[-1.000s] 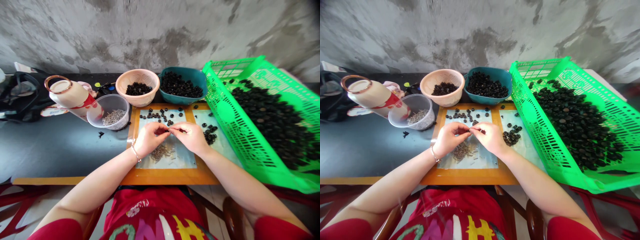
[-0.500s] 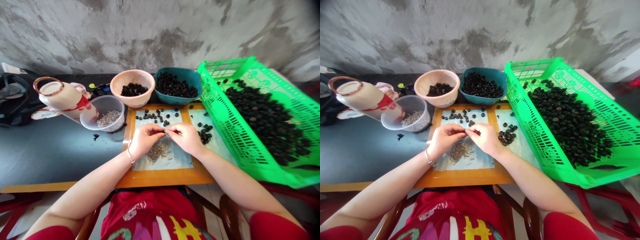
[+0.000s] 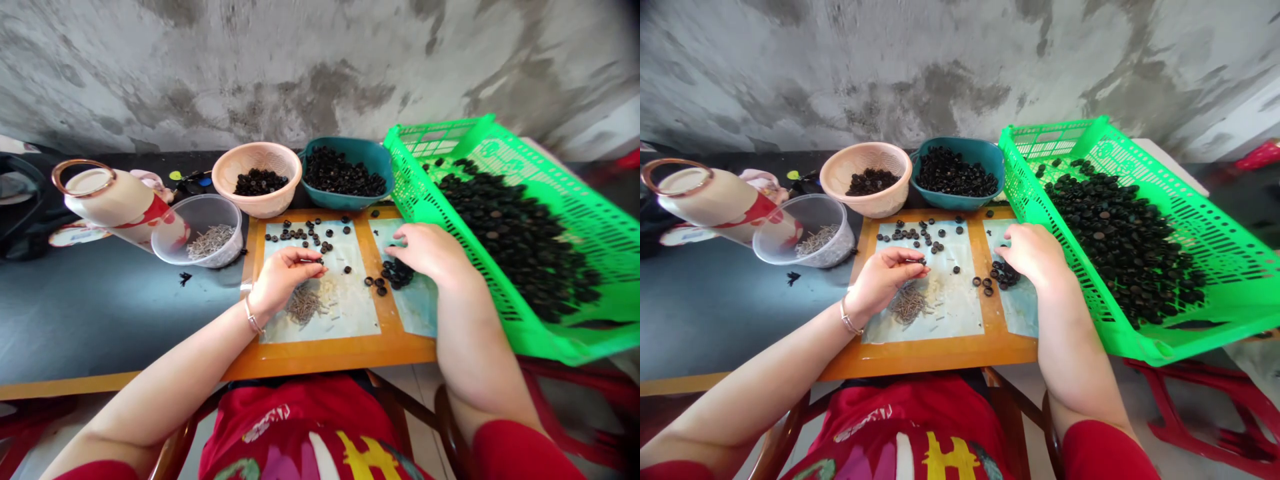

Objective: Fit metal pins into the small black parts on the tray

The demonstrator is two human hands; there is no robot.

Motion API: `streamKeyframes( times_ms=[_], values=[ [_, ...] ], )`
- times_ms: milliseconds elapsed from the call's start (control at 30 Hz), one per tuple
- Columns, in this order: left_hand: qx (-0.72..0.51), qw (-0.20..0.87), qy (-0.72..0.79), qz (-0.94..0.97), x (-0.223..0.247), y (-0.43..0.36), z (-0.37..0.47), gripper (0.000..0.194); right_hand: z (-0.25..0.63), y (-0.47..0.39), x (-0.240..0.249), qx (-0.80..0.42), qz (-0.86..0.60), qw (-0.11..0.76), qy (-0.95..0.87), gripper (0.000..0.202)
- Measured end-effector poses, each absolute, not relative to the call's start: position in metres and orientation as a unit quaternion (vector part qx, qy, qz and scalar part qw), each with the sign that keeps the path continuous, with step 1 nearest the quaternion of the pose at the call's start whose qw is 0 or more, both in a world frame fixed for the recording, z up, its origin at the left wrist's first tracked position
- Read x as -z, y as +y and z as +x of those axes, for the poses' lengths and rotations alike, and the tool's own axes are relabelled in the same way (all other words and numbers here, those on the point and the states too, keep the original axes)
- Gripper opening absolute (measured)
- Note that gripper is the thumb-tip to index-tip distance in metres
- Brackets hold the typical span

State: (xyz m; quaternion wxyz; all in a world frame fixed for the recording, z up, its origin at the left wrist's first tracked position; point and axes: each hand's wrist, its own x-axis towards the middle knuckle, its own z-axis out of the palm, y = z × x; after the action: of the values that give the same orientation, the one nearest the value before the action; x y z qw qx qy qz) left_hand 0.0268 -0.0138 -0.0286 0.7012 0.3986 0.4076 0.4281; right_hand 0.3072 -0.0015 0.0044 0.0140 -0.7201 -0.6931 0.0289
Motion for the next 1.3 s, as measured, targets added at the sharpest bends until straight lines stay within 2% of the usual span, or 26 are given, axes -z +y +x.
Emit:
streamKeyframes(
  times_ms=[67, 133, 333, 500, 667, 1033, 1300],
  values=[
    [-0.424, 0.689, 0.416, 0.415, 0.029, -0.015, 0.026, 0.029, 0.312, 0.001, -0.002, -0.034, -0.714, -0.021, -0.699, 0.018],
    [-0.421, 0.674, 0.422, 0.435, 0.029, -0.016, 0.025, 0.028, 0.309, 0.000, -0.003, -0.041, -0.704, -0.004, -0.709, 0.013],
    [-0.441, 0.621, 0.429, 0.485, 0.029, -0.016, 0.024, 0.025, 0.269, -0.011, -0.011, -0.184, -0.615, 0.182, -0.745, 0.018],
    [-0.449, 0.590, 0.440, 0.507, 0.025, -0.019, 0.025, 0.024, 0.236, -0.022, 0.000, -0.267, -0.490, 0.246, -0.793, 0.021],
    [-0.454, 0.573, 0.453, 0.510, 0.022, -0.023, 0.025, 0.029, 0.228, -0.028, 0.001, -0.283, -0.495, 0.316, -0.758, 0.022],
    [-0.469, 0.543, 0.442, 0.538, 0.016, -0.030, 0.026, 0.018, 0.224, -0.033, -0.005, -0.239, -0.448, 0.362, -0.782, 0.026],
    [-0.475, 0.517, 0.436, 0.563, 0.015, -0.032, 0.025, 0.016, 0.223, -0.034, 0.000, -0.140, -0.365, 0.397, -0.830, 0.018]
  ],
)
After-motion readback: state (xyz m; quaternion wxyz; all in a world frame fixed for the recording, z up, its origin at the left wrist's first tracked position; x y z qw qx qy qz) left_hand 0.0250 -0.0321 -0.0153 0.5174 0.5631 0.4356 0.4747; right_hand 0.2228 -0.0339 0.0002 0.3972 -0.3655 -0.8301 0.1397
